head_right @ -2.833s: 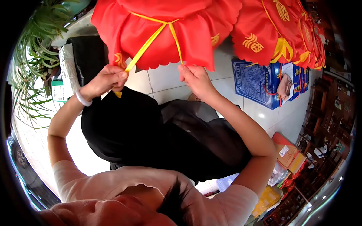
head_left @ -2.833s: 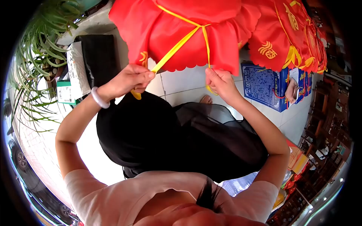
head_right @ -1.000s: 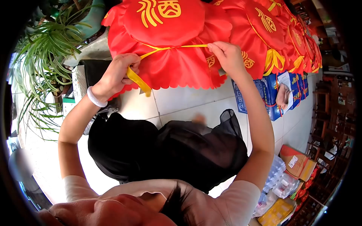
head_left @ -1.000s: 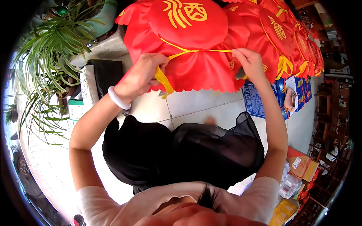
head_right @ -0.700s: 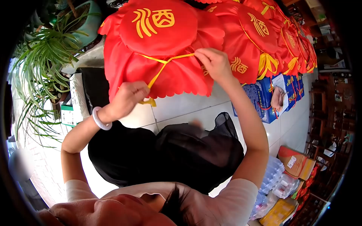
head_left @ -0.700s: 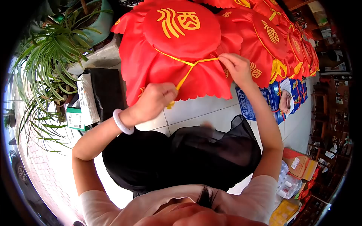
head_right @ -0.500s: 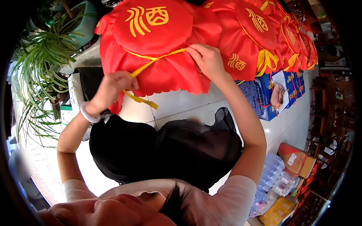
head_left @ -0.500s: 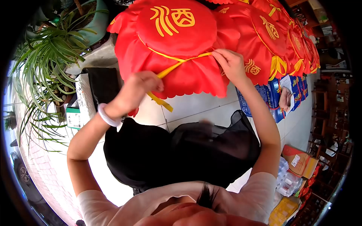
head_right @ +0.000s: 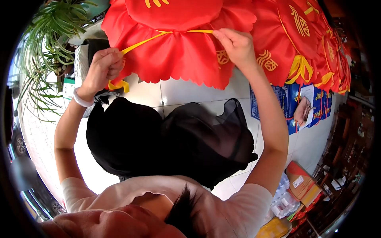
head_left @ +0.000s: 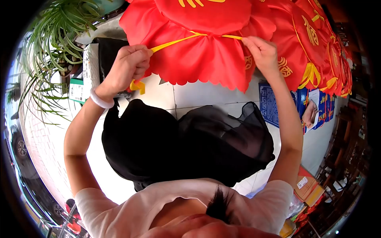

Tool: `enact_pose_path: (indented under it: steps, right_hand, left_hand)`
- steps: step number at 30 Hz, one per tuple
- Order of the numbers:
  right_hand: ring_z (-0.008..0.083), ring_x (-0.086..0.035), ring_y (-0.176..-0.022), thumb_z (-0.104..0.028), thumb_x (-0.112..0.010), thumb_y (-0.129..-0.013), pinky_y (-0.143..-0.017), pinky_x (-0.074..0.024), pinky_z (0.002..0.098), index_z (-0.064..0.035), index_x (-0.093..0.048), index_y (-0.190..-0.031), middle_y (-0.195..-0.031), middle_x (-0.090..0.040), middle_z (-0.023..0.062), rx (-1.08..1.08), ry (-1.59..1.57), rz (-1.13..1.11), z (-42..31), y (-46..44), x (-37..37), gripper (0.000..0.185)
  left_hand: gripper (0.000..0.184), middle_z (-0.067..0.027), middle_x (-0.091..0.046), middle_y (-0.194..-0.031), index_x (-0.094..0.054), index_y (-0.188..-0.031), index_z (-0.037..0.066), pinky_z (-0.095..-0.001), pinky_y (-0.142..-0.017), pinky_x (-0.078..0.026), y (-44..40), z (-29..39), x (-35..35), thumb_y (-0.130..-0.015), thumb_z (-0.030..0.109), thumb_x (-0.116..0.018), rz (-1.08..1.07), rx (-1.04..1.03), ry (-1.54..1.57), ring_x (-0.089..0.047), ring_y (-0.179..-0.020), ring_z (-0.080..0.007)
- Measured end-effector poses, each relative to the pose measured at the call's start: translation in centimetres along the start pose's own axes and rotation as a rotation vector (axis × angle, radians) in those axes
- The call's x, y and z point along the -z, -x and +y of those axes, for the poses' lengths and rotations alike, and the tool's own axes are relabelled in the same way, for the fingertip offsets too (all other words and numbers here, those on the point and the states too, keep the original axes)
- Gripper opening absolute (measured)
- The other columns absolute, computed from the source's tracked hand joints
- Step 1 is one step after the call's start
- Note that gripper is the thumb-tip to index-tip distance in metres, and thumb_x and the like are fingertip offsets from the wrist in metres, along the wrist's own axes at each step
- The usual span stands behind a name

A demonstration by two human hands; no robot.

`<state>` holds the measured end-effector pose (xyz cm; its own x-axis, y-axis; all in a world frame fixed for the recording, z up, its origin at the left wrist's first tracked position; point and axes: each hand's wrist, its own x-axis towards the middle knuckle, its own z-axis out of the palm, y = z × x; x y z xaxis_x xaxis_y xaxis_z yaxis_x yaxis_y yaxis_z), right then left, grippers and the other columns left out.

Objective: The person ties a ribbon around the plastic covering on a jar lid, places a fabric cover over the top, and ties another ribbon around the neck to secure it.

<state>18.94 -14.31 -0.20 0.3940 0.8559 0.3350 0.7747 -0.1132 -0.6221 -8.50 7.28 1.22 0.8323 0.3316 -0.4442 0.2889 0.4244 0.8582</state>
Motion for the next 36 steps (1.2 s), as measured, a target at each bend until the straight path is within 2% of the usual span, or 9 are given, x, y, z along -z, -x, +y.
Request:
enact_pose_path:
  steps: [4,7,8,10,14,17,22,25,36]
  right_hand:
    - [0.0058,-0.050,-0.054,-0.015,-0.056,-0.088,-0.050,-0.0393,0.0197,0.0030,-0.062,-0.083,-0.062,-0.056,-0.0006,-0.287,-0.407,-0.059,-2.5,3.3,-0.2,0.020]
    - [0.0004,-0.029,-0.041,-0.023,-0.055,-0.089,-0.038,-0.0193,0.0188,-0.0028,-0.058,-0.074,-0.051,-0.037,-0.0069,-0.638,-0.743,-0.261,-4.7,5.8,-2.3,0.026]
    - [0.0004,-0.027,-0.041,-0.025,-0.051,-0.091,-0.038,-0.0182,0.0191,-0.0022,-0.056,-0.072,-0.051,-0.036,-0.0072,-0.700,-0.876,-0.386,-4.7,6.0,-3.1,0.030]
    - [0.0036,-0.037,-0.045,-0.024,-0.048,-0.092,-0.042,-0.0288,0.0192,-0.0002,-0.057,-0.076,-0.056,-0.043,-0.0037,-0.828,-1.093,-0.557,-4.0,5.5,-4.4,0.031]
    - [0.0064,-0.049,-0.060,-0.025,-0.051,-0.090,-0.057,-0.0388,0.0213,-0.0006,-0.062,-0.076,-0.064,-0.054,0.0005,-0.546,-0.973,-0.639,-5.0,6.4,-7.7,0.030]
    - [0.0109,-0.055,-0.072,-0.023,-0.051,-0.090,-0.070,-0.0429,0.0247,-0.0002,-0.063,-0.073,-0.077,-0.061,0.0051,-0.285,-0.838,-0.618,-4.8,5.9,-8.6,0.031]
    - [0.0116,-0.055,-0.072,-0.022,-0.052,-0.089,-0.069,-0.0446,0.0252,0.0009,-0.063,-0.075,-0.075,-0.059,0.0051,-0.458,-0.942,-0.747,-4.8,5.5,-9.6,0.029]
    - [0.0120,-0.057,-0.087,-0.023,-0.049,-0.091,-0.081,-0.0426,0.0256,0.0003,-0.061,-0.078,-0.092,-0.063,0.0041,-0.405,-0.920,-0.704,-4.7,5.5,-10.0,0.029]
    - [0.0136,-0.053,-0.093,-0.028,-0.045,-0.094,-0.089,-0.0386,0.0290,0.0017,-0.059,-0.079,-0.097,-0.061,0.0050,-0.389,-1.072,-0.707,-4.3,5.8,-11.7,0.036]
  left_hand:
    - [0.017,0.0044,-0.034,-0.056,-0.046,-0.071,0.004,-0.0203,-0.040,-0.020,-0.2,-2.7,0.0,-0.087,0.011,-0.047,-0.083,-0.008,0.185,-0.027,-0.044,-0.0042]
    - [0.020,-0.0039,-0.050,-0.065,-0.055,-0.080,-0.002,-0.0215,-0.047,-0.035,0.8,-4.6,-1.7,-0.090,0.013,-0.047,-0.171,0.066,-0.065,-0.044,-0.051,-0.0090]
    - [0.022,-0.0059,-0.055,-0.074,-0.057,-0.082,-0.004,-0.0236,-0.056,-0.042,1.1,-5.1,-2.2,-0.091,0.015,-0.048,-0.289,0.052,-0.151,-0.050,-0.059,-0.0108]
    - [0.023,-0.0049,-0.057,-0.080,-0.058,-0.086,-0.003,-0.0242,-0.067,-0.044,0.8,-6.7,-3.3,-0.091,0.018,-0.050,-0.367,0.067,-0.174,-0.053,-0.072,-0.0109]
    - [0.022,-0.0009,-0.060,-0.087,-0.063,-0.094,0.002,-0.0242,-0.080,-0.040,-1.3,-9.5,-5.0,-0.091,0.021,-0.051,-0.363,0.213,-0.405,-0.050,-0.085,-0.0077]
    - [0.021,-0.0026,-0.061,-0.089,-0.063,-0.091,0.002,-0.0265,-0.086,-0.039,-2.8,-11.1,-5.9,-0.090,0.019,-0.051,-0.420,0.102,-0.323,-0.052,-0.090,-0.0097]
    - [0.016,-0.0045,-0.060,-0.100,-0.059,-0.100,0.002,-0.0282,-0.093,-0.039,-3.2,-13.1,-6.8,-0.089,0.012,-0.054,-0.431,0.169,-0.177,-0.053,-0.097,-0.0128]
    - [0.024,-0.0071,-0.061,-0.106,-0.061,-0.105,0.002,-0.0288,-0.097,-0.035,-3.2,-14.3,-5.8,-0.088,0.020,-0.055,-0.426,0.265,-0.140,-0.052,-0.106,-0.0156]
    - [0.022,-0.0040,-0.065,-0.095,-0.065,-0.097,0.003,-0.0288,-0.094,-0.039,-4.0,-14.8,-3.8,-0.086,0.021,-0.060,-0.415,0.208,-0.458,-0.054,-0.099,-0.0115]
